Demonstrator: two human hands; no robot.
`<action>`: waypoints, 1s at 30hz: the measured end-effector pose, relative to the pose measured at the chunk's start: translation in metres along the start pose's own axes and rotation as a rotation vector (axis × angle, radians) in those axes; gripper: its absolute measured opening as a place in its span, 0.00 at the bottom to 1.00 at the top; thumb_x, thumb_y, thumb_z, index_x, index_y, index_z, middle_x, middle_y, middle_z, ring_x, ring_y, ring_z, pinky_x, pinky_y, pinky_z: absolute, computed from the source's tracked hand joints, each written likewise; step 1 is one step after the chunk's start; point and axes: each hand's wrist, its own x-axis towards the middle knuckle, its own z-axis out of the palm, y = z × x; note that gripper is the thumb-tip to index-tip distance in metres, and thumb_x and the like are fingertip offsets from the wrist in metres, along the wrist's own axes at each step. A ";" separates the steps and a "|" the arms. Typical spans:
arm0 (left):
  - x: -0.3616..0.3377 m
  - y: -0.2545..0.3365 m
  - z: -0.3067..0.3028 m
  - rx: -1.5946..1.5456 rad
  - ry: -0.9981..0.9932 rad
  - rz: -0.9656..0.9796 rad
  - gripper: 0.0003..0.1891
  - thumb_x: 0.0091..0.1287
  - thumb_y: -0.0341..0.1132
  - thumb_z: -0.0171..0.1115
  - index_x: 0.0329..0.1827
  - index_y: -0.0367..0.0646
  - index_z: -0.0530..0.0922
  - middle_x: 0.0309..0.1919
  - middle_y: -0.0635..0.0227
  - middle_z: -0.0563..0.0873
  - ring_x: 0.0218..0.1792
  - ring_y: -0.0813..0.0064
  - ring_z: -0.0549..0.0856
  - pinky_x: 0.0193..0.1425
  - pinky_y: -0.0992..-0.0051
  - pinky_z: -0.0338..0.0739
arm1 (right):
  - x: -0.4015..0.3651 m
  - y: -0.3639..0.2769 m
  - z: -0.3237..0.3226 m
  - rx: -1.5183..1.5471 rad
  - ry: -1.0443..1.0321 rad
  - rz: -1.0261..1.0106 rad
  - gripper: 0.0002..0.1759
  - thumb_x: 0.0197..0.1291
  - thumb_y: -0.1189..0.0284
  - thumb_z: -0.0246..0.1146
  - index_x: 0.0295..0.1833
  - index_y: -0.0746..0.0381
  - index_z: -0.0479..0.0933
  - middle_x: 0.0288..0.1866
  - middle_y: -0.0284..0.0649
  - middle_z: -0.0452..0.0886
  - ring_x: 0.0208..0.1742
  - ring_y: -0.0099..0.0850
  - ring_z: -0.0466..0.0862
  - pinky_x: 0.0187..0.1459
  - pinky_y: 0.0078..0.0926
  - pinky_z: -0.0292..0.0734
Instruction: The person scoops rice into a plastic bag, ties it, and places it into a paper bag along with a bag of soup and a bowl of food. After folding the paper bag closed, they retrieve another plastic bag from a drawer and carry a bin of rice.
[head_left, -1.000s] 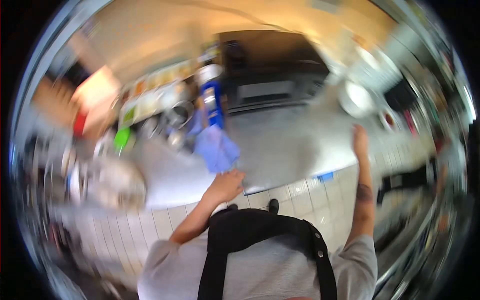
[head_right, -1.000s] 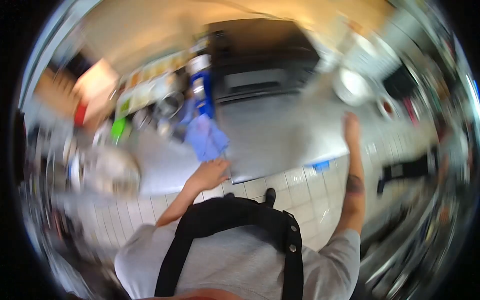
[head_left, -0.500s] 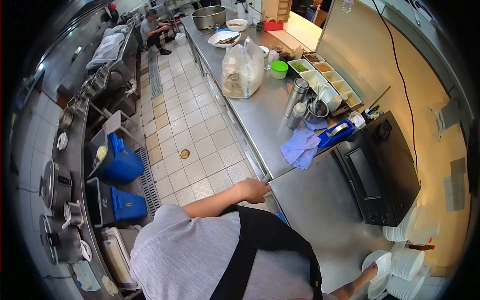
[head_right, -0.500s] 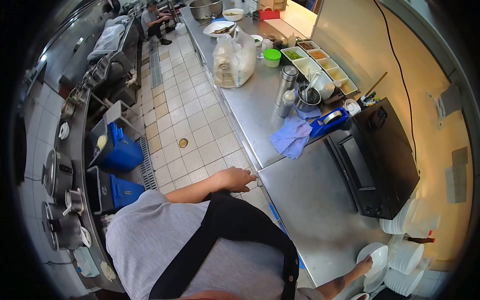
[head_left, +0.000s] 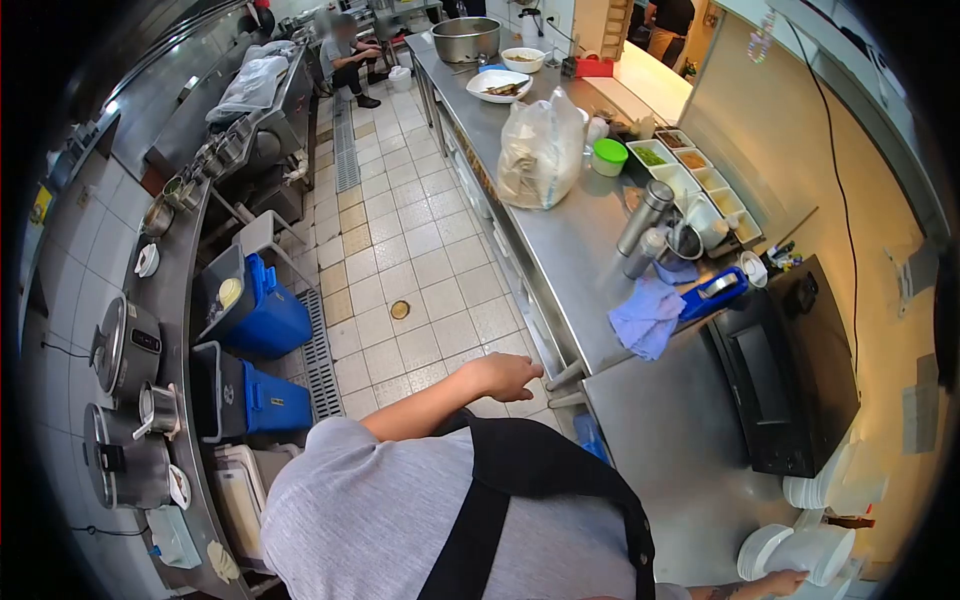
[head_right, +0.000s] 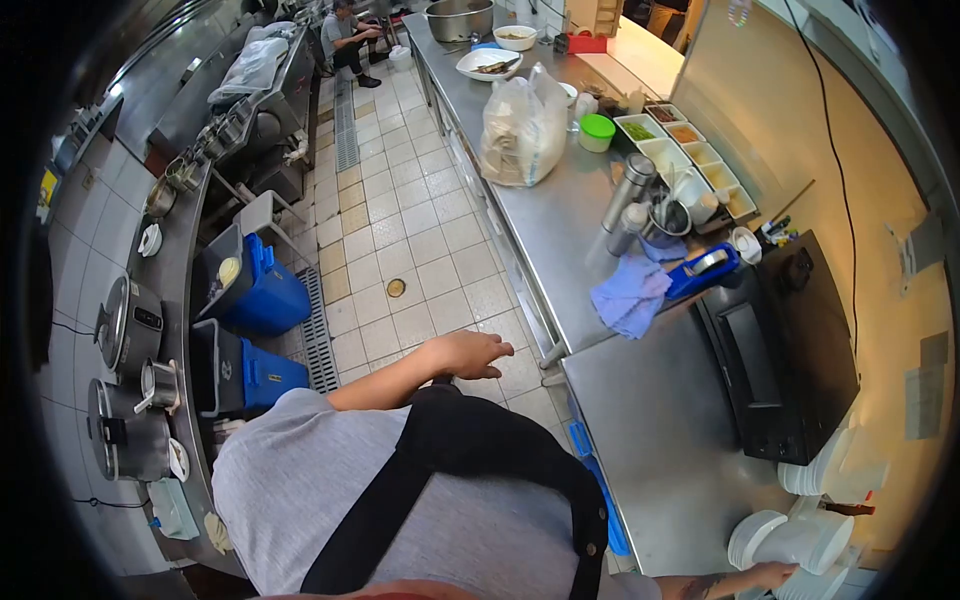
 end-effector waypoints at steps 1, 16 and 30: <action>-0.008 -0.014 -0.006 -0.015 0.033 -0.019 0.25 0.66 0.45 0.60 0.63 0.44 0.69 0.54 0.56 0.78 0.55 0.53 0.79 0.56 0.57 0.76 | -0.014 -0.023 -0.008 0.119 -0.002 -0.012 0.23 0.72 0.59 0.48 0.57 0.66 0.76 0.55 0.49 0.80 0.54 0.44 0.80 0.56 0.41 0.74; -0.127 -0.317 -0.086 -0.020 0.217 -0.406 0.23 0.64 0.45 0.61 0.58 0.43 0.71 0.50 0.53 0.79 0.53 0.51 0.80 0.52 0.53 0.76 | -0.550 -0.510 0.164 1.095 -1.592 0.086 0.15 0.72 0.68 0.52 0.49 0.71 0.76 0.43 0.38 0.80 0.44 0.24 0.77 0.47 0.24 0.72; -0.076 -0.529 -0.191 -0.278 0.369 -0.557 0.23 0.65 0.45 0.60 0.60 0.45 0.71 0.51 0.54 0.80 0.50 0.49 0.82 0.49 0.56 0.79 | -0.811 -0.849 0.385 0.791 -1.150 -0.699 0.14 0.67 0.68 0.56 0.34 0.68 0.77 0.28 0.54 0.78 0.26 0.46 0.75 0.31 0.40 0.70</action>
